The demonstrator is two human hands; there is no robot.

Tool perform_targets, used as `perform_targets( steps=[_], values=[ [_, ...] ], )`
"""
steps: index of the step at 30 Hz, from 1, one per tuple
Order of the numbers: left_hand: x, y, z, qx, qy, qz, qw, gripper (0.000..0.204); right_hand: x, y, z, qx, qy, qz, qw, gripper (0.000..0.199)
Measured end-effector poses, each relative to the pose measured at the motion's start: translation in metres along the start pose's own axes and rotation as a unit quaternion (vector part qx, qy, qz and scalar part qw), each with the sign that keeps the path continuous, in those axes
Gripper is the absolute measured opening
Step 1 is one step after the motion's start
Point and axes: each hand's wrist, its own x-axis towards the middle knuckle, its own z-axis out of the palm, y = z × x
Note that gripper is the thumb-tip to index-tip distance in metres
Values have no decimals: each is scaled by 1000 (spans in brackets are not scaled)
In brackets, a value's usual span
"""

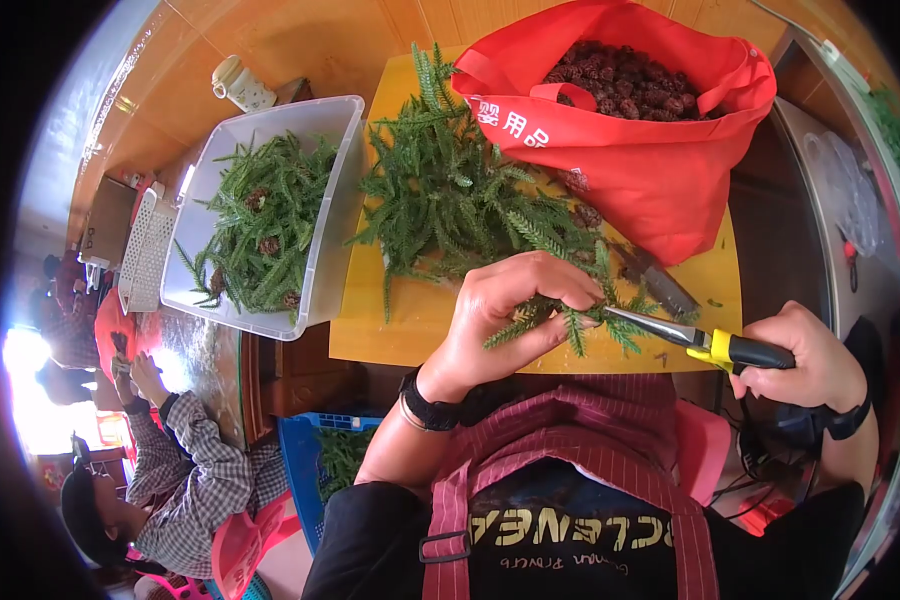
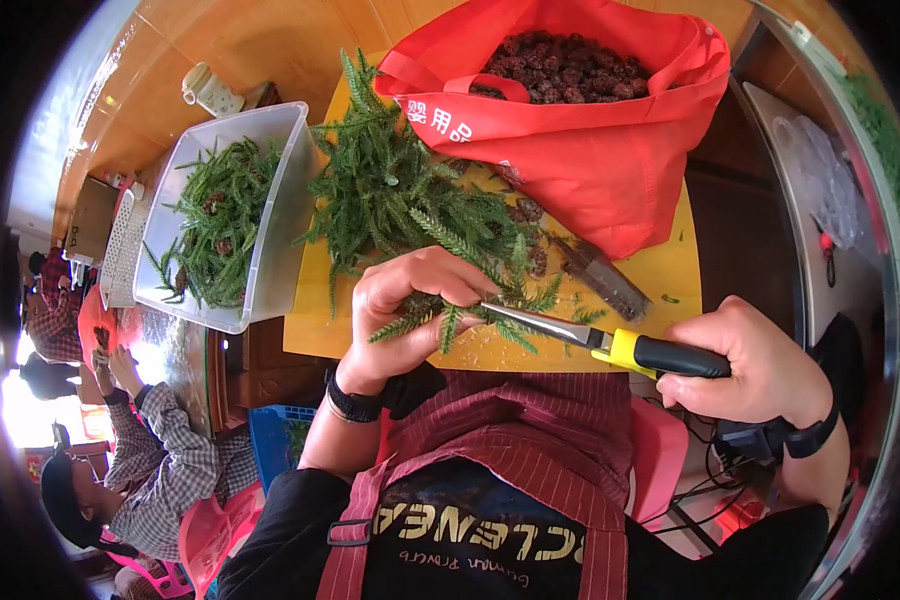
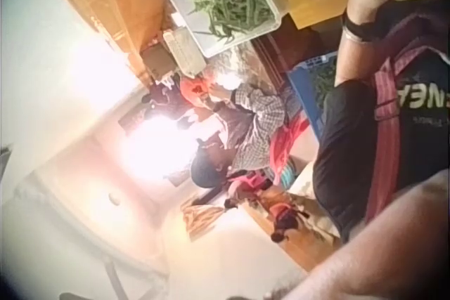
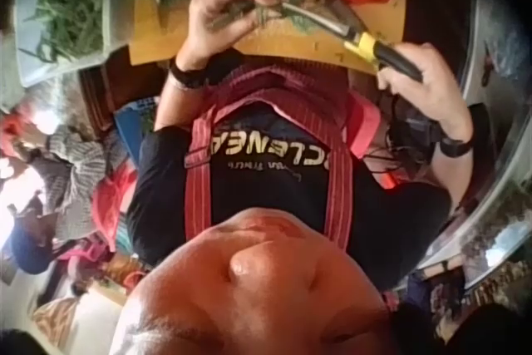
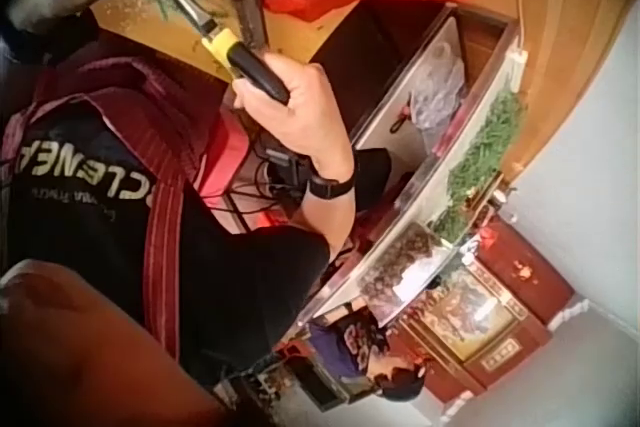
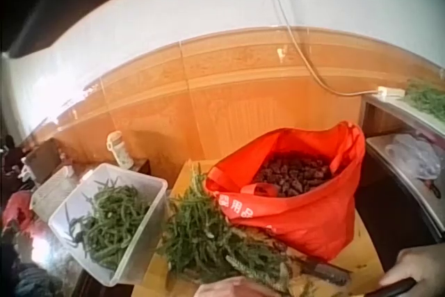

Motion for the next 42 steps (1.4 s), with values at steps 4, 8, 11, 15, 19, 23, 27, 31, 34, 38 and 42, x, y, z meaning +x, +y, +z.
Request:
perform_targets(
  steps=[4, 8, 11, 15, 19, 23, 27, 31, 34, 38, 42],
  values=[
    [2, 0, -1, 20, -8, 38, 999, 8, 0, 2, -5, 125, -72, 67, 987, 19],
    [2, 4, -1, 43, -11, 81, 996, 11, 2, 9, -9, 274, -138, 163, 938, 15],
    [3, 4, 4, 53, -14, 112, 992, 14, 0, 26, -9, 431, -170, 170, 870, 14],
    [5, 10, 6, 72, -27, 139, 987, 15, -4, 58, -3, 580, -230, 153, 767, 19],
    [5, 6, 4, 37, -30, 114, 992, 14, -10, 50, 9, 571, -240, 112, 777, 22],
    [2, 8, 7, -71, -13, 50, 996, 10, -7, 57, 19, 595, -338, 20, 729, 25],
    [3, 10, 3, -102, 3, 42, 994, 10, -12, 44, 27, 641, -326, 57, 693, 31],
    [-6, 4, 0, -149, 35, -45, 987, 13, -8, 6, 13, 267, -128, -63, 953, 16],
    [-7, 8, 2, -152, 46, -84, 984, 12, -4, -12, 14, -124, 105, -176, 971, 18],
    [-5, 11, 7, -174, 46, -113, 977, 13, 4, -5, 15, -304, 191, -228, 905, 33],
    [-6, 13, 8, -184, 55, -147, 970, 13, 10, -3, 17, -317, 188, -245, 897, 34]
  ],
)
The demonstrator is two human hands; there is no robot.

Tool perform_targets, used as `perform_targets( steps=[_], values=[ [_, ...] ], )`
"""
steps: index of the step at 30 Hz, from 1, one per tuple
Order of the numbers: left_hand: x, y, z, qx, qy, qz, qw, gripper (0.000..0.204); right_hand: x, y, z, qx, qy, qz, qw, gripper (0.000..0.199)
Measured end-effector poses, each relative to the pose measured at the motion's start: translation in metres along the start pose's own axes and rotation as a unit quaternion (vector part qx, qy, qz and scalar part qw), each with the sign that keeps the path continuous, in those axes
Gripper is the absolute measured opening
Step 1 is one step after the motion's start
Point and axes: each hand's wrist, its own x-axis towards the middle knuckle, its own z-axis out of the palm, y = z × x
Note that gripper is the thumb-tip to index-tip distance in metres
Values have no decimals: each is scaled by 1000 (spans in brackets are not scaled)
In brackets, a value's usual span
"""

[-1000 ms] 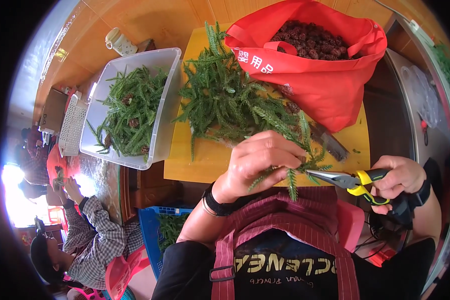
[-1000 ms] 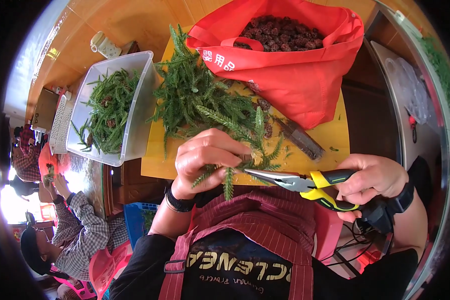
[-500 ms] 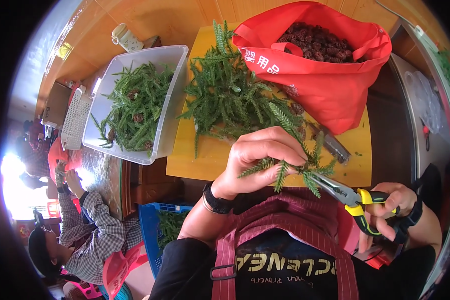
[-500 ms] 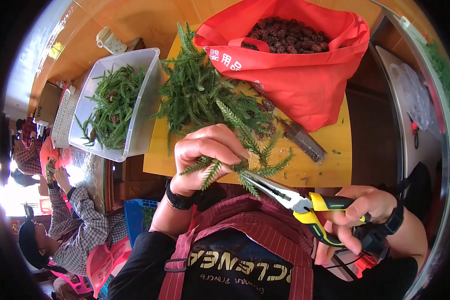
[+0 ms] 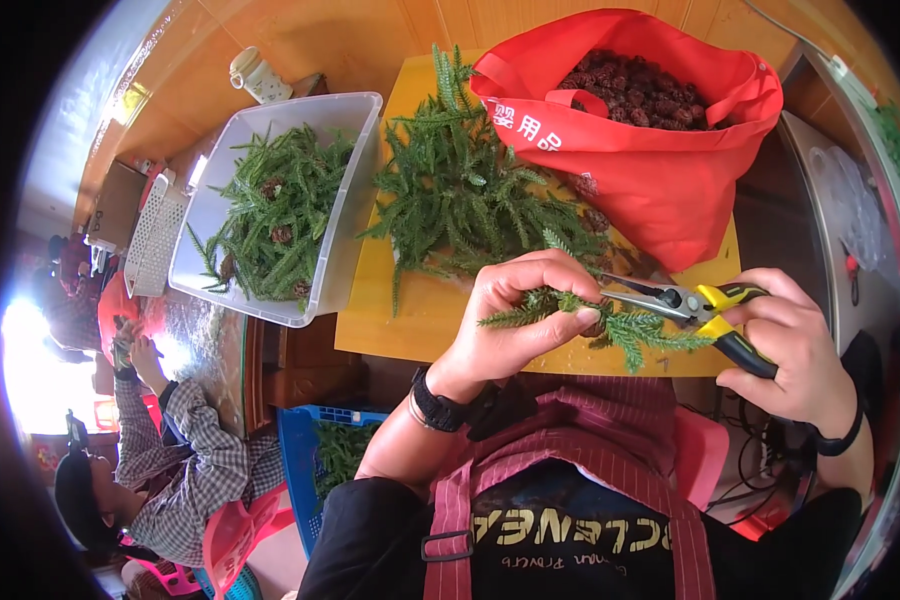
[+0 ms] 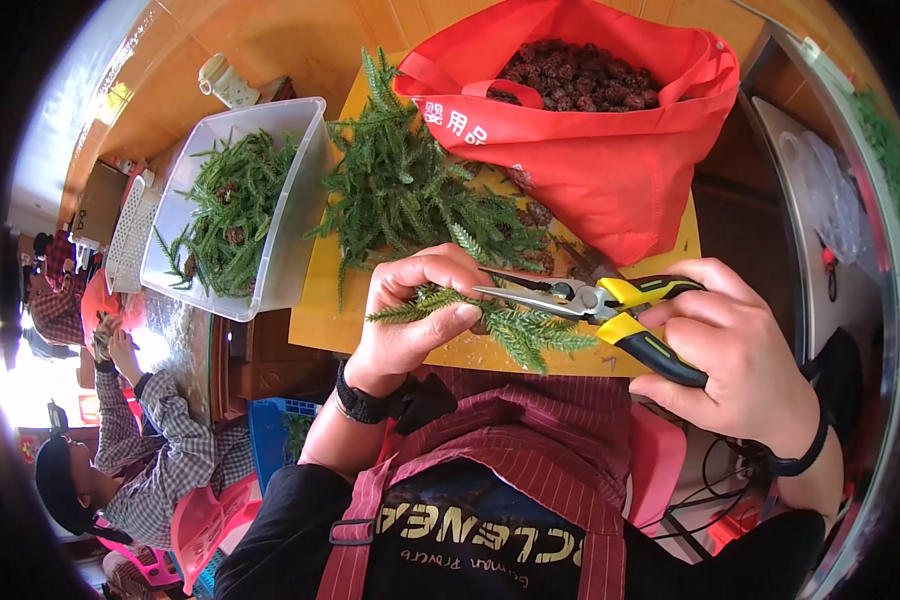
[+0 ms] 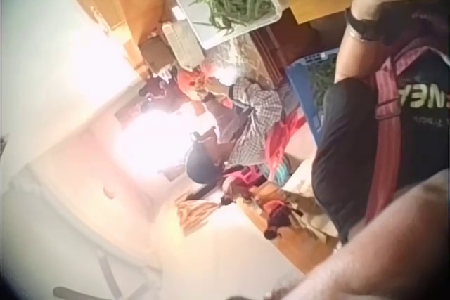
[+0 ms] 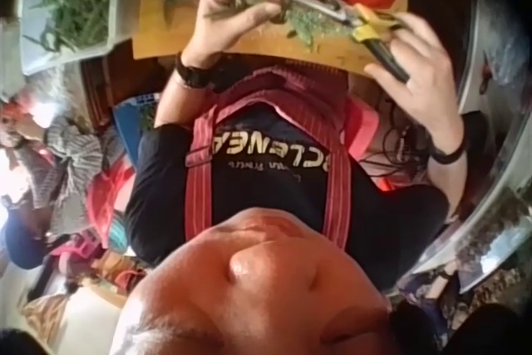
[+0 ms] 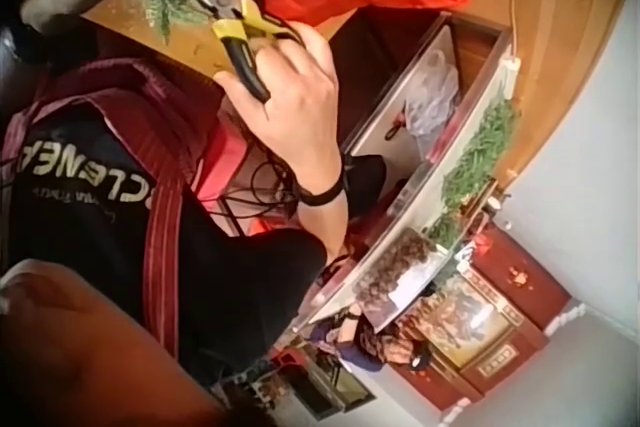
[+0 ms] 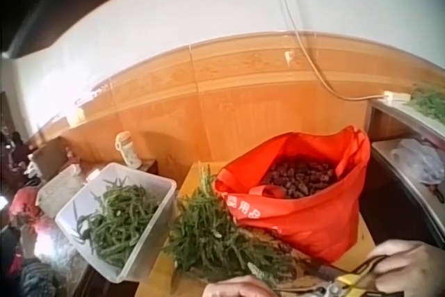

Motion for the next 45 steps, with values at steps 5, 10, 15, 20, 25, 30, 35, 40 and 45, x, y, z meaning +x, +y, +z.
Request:
perform_targets(
  steps=[5, 10, 15, 20, 25, 30, 35, 40, 45],
  values=[
    [0, -2, -2, 3, 7, 1, 1000, 12, 2, 4, 3, 19, -17, -25, 999, 31],
    [2, -3, 0, -16, 2, -16, 1000, 12, 1, 7, 8, 33, -8, -10, 999, 28],
    [1, -3, 0, -16, -2, -18, 1000, 13, -3, 11, 15, 58, -5, -4, 998, 33],
    [5, -5, 1, 5, -15, -4, 1000, 6, -4, 13, 17, 78, -11, -8, 997, 34],
    [4, -4, 3, 24, -7, -12, 1000, 8, -7, 11, 17, 57, -12, -6, 998, 35],
    [5, -7, 5, 32, -6, -5, 999, 8, -10, 7, 11, 16, -38, 6, 999, 35],
    [5, -6, 7, 32, -2, 9, 999, 9, -12, 4, 10, -7, -39, 4, 999, 36],
    [7, -11, 8, 49, -1, 29, 998, 9, -14, 2, 6, -26, -59, 15, 998, 35],
    [6, -12, 10, 33, 3, 1, 999, 9, -13, 0, 10, -33, -9, 7, 999, 24]
  ],
)
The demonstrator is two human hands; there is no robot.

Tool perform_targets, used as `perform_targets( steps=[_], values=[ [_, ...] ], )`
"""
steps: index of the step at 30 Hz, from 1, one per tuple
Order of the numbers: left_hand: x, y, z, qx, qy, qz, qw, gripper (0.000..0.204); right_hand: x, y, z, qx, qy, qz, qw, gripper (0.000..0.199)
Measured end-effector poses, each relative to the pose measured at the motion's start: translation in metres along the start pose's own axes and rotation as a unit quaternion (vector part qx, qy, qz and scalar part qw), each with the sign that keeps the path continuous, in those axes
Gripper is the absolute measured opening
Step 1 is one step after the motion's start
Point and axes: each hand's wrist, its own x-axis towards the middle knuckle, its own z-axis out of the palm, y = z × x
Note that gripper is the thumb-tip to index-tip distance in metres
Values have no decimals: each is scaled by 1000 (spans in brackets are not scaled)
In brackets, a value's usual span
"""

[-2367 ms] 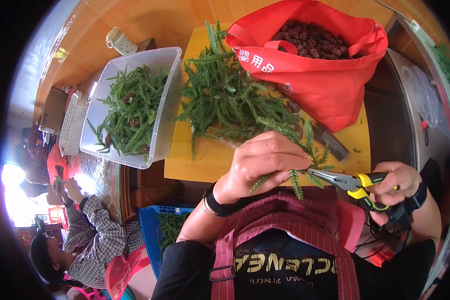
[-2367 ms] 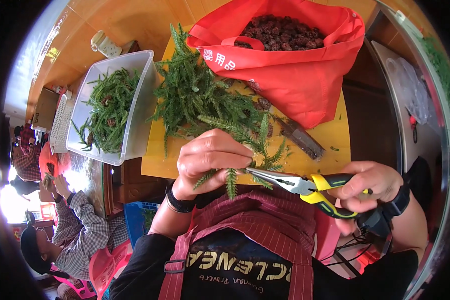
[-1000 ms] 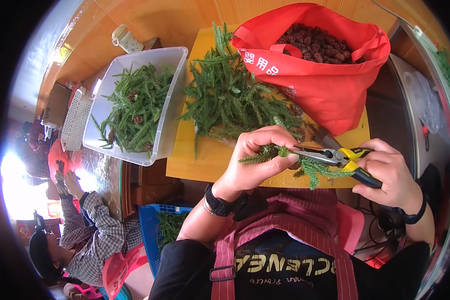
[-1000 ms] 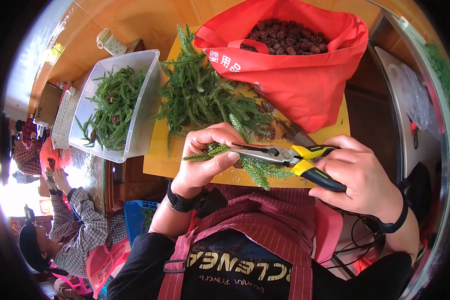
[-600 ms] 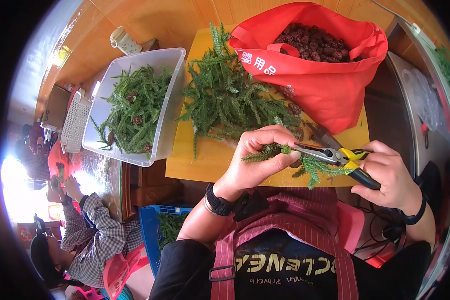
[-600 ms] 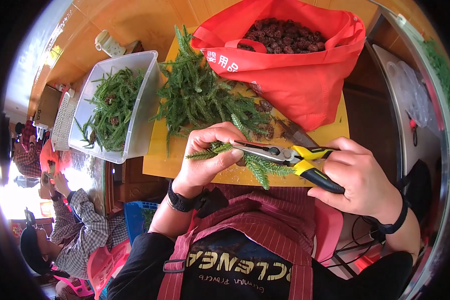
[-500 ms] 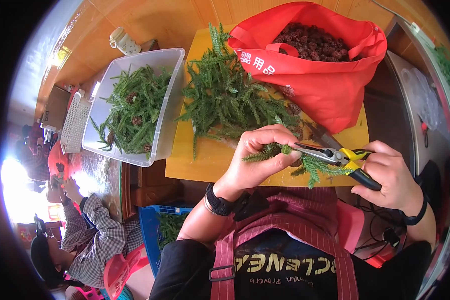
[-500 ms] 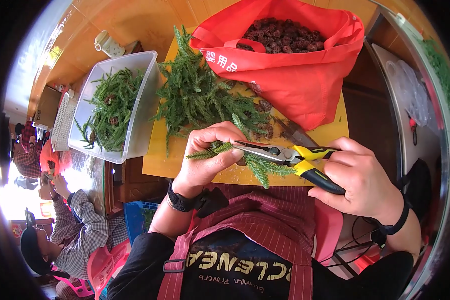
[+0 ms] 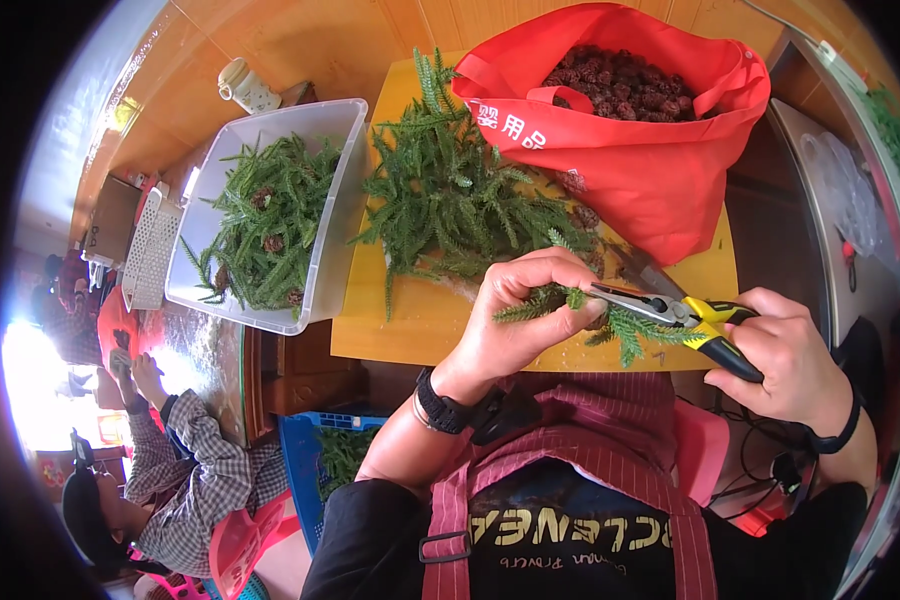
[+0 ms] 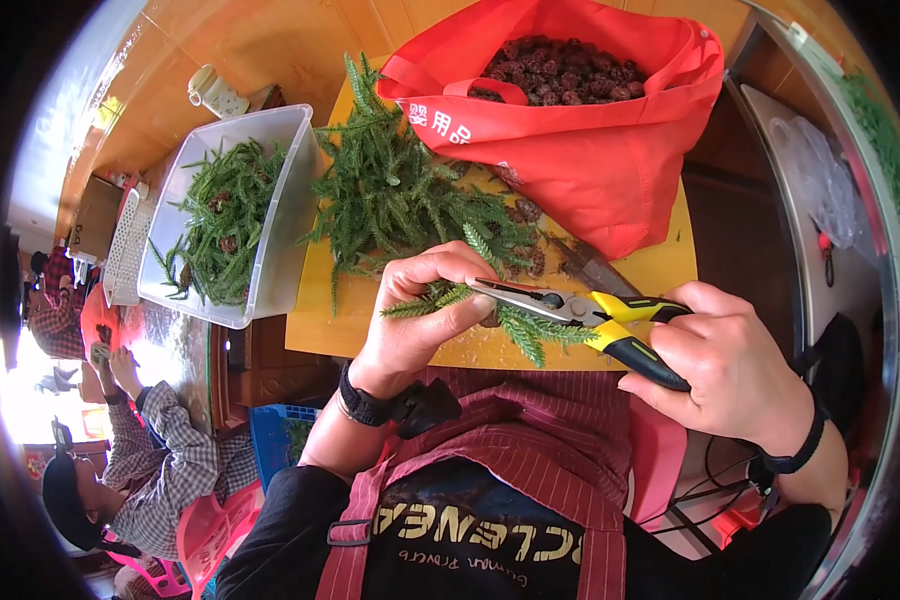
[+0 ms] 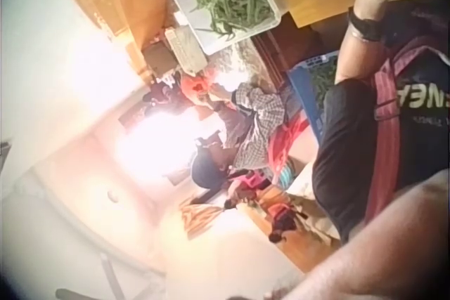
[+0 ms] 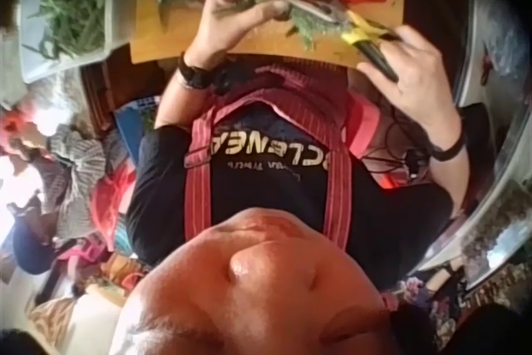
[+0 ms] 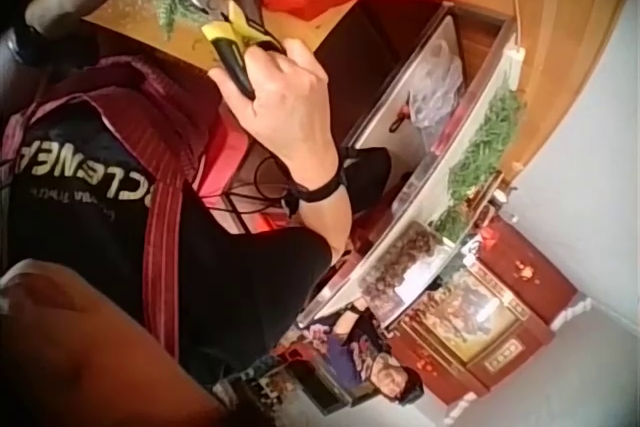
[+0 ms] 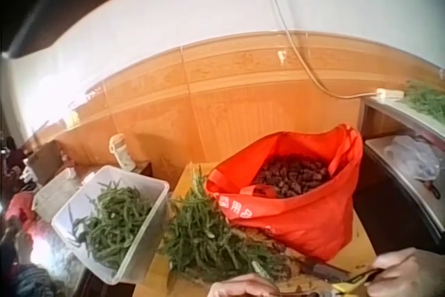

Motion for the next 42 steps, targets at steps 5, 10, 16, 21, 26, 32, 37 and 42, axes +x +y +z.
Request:
perform_targets(
  steps=[5, 10, 16, 21, 26, 32, 37, 42],
  values=[
    [-1, -2, 1, 1, -3, -7, 1000, 8, -1, 0, -2, -19, -15, -1, 1000, 23],
    [-2, -3, 1, -10, 7, -34, 999, 8, -2, -2, 0, -24, -14, 10, 1000, 25],
    [-3, 0, 1, -63, 12, -54, 996, 10, -3, 11, -1, 145, -92, 67, 983, 36],
    [-3, 2, 1, -92, 3, -74, 993, 9, -1, 16, 4, 175, -54, 57, 981, 37],
    [-3, 3, 1, -108, -9, -80, 991, 8, 1, 15, 5, 184, -64, 70, 978, 31],
    [-1, 2, 1, -97, -20, -87, 991, 7, -1, 15, 5, 187, -60, 86, 977, 27],
    [-1, 2, -1, -68, -27, -87, 994, 7, -2, 8, 3, 112, -62, 87, 988, 35],
    [-3, 1, -4, -110, -34, -76, 990, 11, 2, 17, 5, 153, -39, 32, 987, 38]
  ],
)
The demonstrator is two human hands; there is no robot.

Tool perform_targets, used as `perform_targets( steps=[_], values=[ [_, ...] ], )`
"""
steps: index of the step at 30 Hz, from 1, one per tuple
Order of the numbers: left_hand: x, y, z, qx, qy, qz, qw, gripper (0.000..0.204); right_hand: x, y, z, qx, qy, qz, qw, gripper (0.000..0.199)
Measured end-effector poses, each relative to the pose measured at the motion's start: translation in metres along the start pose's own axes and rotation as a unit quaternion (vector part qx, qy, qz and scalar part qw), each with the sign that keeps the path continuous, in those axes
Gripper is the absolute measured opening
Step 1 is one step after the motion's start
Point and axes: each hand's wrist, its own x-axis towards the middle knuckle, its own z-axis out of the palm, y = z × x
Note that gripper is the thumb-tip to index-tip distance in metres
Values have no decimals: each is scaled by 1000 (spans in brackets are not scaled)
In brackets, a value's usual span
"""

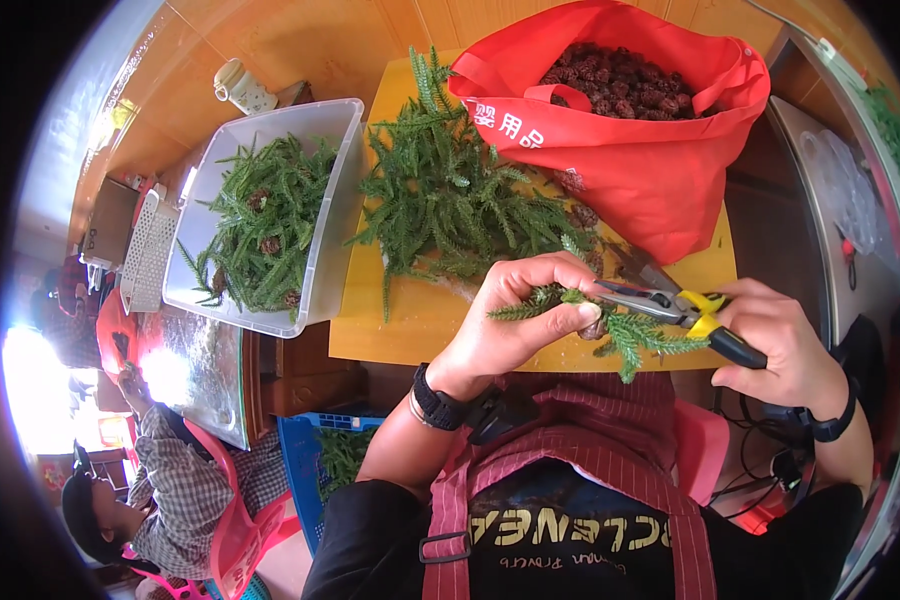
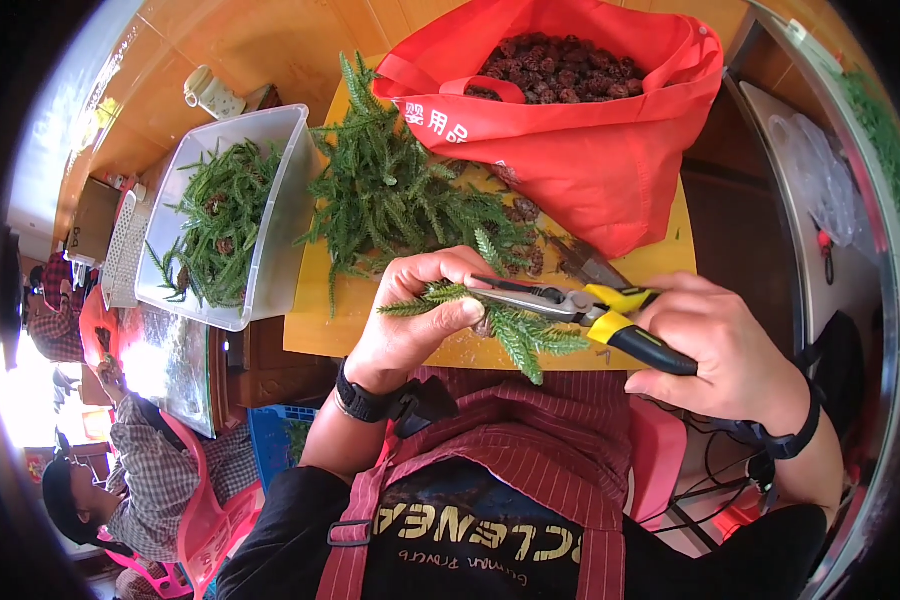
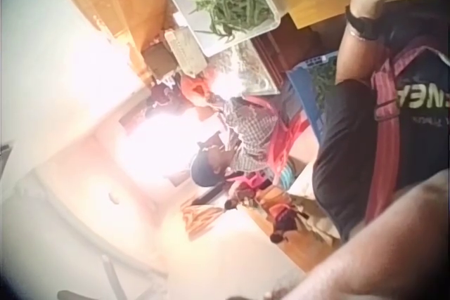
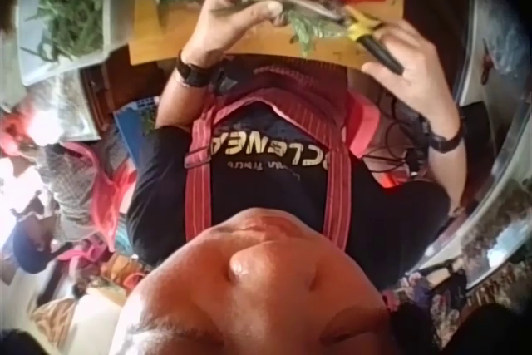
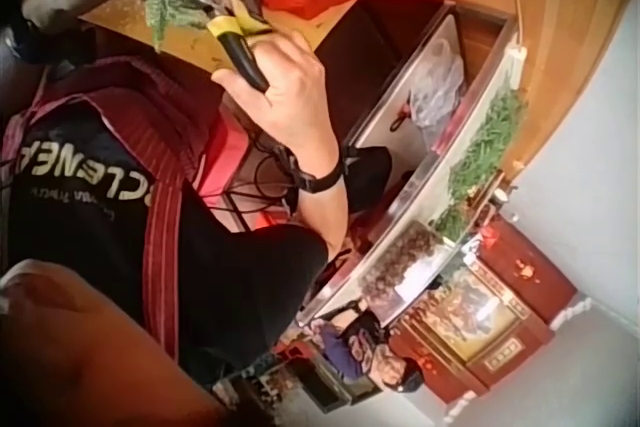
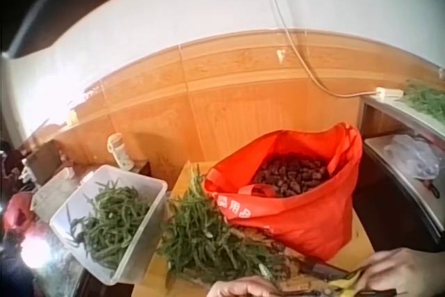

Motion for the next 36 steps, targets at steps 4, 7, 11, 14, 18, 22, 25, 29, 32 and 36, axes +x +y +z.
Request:
perform_targets(
  steps=[4, 7, 11, 14, 18, 22, 25, 29, 32, 36],
  values=[
    [1, 5, 1, -36, -20, -8, 999, 18, -1, 13, -5, -33, 38, -45, 998, 46],
    [2, 5, 2, -34, -20, -9, 999, 22, 0, 19, -9, -54, 20, -69, 996, 46],
    [1, 3, 1, -57, -27, -21, 998, 25, 6, 18, -13, -99, 3, -115, 988, 41],
    [3, 6, 3, -63, -38, -27, 997, 26, 11, 14, -15, -109, 10, -112, 988, 31],
    [3, 5, 2, -64, -57, -21, 996, 27, 13, 13, -17, -122, 2, -114, 986, 29],
    [4, 4, 1, -78, -78, -15, 994, 27, 13, 14, -16, -144, 18, -134, 980, 28],
    [5, 4, 2, -84, -75, -12, 994, 26, 12, 15, -15, -155, 28, -139, 978, 30],
    [4, 3, 0, -71, -67, 10, 995, 24, 8, 12, -17, -175, 5, -141, 974, 30],
    [6, 2, 2, -37, -56, 37, 997, 20, 2, 11, -19, -182, 10, -133, 974, 31],
    [5, 0, 5, 48, -20, 81, 995, 18, -8, 8, -18, -189, -7, -100, 977, 31]
  ],
)
